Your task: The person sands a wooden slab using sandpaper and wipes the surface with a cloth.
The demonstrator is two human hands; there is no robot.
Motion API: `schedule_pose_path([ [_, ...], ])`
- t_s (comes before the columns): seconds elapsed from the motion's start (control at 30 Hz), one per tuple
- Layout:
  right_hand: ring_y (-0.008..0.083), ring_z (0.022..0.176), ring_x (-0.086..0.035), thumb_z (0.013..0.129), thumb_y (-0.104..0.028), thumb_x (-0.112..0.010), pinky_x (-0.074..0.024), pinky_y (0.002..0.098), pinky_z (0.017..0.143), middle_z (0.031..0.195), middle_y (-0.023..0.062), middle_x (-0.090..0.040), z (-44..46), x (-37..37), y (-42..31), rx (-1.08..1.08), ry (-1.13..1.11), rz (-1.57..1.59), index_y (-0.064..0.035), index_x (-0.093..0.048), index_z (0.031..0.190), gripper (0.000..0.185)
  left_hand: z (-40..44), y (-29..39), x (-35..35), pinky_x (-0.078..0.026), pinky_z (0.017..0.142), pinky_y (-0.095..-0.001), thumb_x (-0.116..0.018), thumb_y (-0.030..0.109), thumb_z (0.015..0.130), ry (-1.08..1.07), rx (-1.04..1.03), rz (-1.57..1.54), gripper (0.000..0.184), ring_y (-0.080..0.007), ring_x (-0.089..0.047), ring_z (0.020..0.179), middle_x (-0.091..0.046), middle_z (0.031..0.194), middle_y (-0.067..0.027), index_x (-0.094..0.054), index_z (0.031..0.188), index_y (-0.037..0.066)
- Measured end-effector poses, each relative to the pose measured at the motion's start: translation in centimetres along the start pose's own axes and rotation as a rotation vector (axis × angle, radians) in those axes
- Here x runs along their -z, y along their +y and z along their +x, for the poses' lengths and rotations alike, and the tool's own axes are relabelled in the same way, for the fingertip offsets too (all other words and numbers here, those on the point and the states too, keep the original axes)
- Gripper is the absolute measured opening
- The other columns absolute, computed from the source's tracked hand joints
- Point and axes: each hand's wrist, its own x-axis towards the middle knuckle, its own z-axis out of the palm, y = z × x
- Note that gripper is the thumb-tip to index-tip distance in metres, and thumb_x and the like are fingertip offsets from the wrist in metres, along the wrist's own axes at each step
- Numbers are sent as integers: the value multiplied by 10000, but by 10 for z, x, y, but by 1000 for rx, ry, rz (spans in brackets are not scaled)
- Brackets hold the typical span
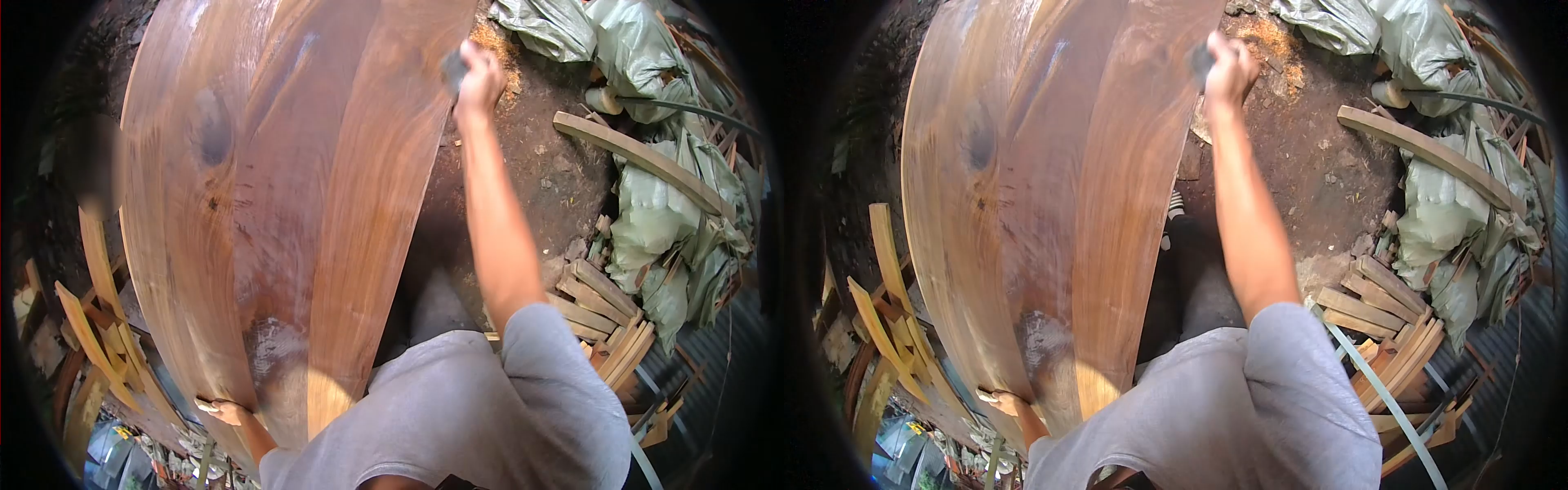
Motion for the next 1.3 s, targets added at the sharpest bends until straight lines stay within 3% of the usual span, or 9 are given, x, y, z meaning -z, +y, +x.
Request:
schedule_pose_path([
  [0.1,168,700,-640,936,-189,-715,-553,358,677,817,67,-670,-92,20,9,-36,-13,142,-103,-624,804,181,-5,6,-4,-486,1019,-537,-481,426,975,-16,-41,-57,637,-451,-631,1203,-638,1376,-251,-527,1494,59],
  [0.33,171,688,-629,956,-280,-695,-533,323,634,773,59,-637,5,-4,-19,-36,-105,9,-98,-618,815,243,16,-16,-12,-474,1042,-549,-434,517,1010,-46,-29,15,691,-456,-600,1254,-599,1432,-244,-461,1550,85],
  [0.57,87,712,-534,948,-176,-723,-442,273,703,697,-35,-563,-197,61,28,-84,-106,32,-80,-638,732,251,-4,7,9,-455,1056,-556,-432,394,1000,-56,-158,-218,628,-474,-589,1247,-600,1414,-265,-485,1511,33],
  [0.77,129,601,-568,957,-261,-706,-490,294,599,725,21,-634,-45,21,11,37,-174,74,-86,-630,752,280,15,-27,-6,-438,1086,-540,-427,339,996,-72,-187,-235,614,-463,-569,1278,-574,1442,-270,-480,1514,15],
  [0.9,88,762,-575,926,-141,-744,-478,277,735,798,-5,-654,-177,46,24,8,-36,33,-39,-697,816,158,10,-14,-7,-460,1078,-513,-463,355,999,-26,-252,-177,615,-453,-601,1240,-601,1420,-256,-492,1511,14],
  [0.97,75,648,-540,911,-142,-748,-428,259,614,659,-4,-633,-230,72,42,-98,-97,45,-43,-662,678,267,19,-16,-17,-461,1076,-508,-463,350,999,-14,-229,-148,611,-452,-599,1242,-603,1417,-254,-495,1507,12],
  [1.1,90,616,-536,936,-178,-730,-442,278,604,659,-23,-606,-123,49,25,150,-193,-75,-54,-660,719,260,21,-21,-16,-453,1076,-510,-468,368,1008,-24,-167,-128,606,-455,-592,1247,-605,1411,-255,-505,1493,6],
  [1.17,87,674,-509,977,-218,-703,-436,282,646,692,-47,-532,-90,26,-13,-114,-188,-4,-111,-584,744,282,20,-23,-14,-448,1077,-514,-471,380,1013,-31,-147,-113,607,-457,-590,1249,-604,1410,-257,-509,1487,3],
  [1.3,95,742,-548,985,-199,-698,-463,284,708,809,-24,-600,-191,47,26,-70,-25,33,-94,-613,786,241,35,-39,-29,-436,1087,-509,-487,342,1019,15,-222,-128,581,-460,-586,1247,-604,1396,-272,-507,1471,-23],
])
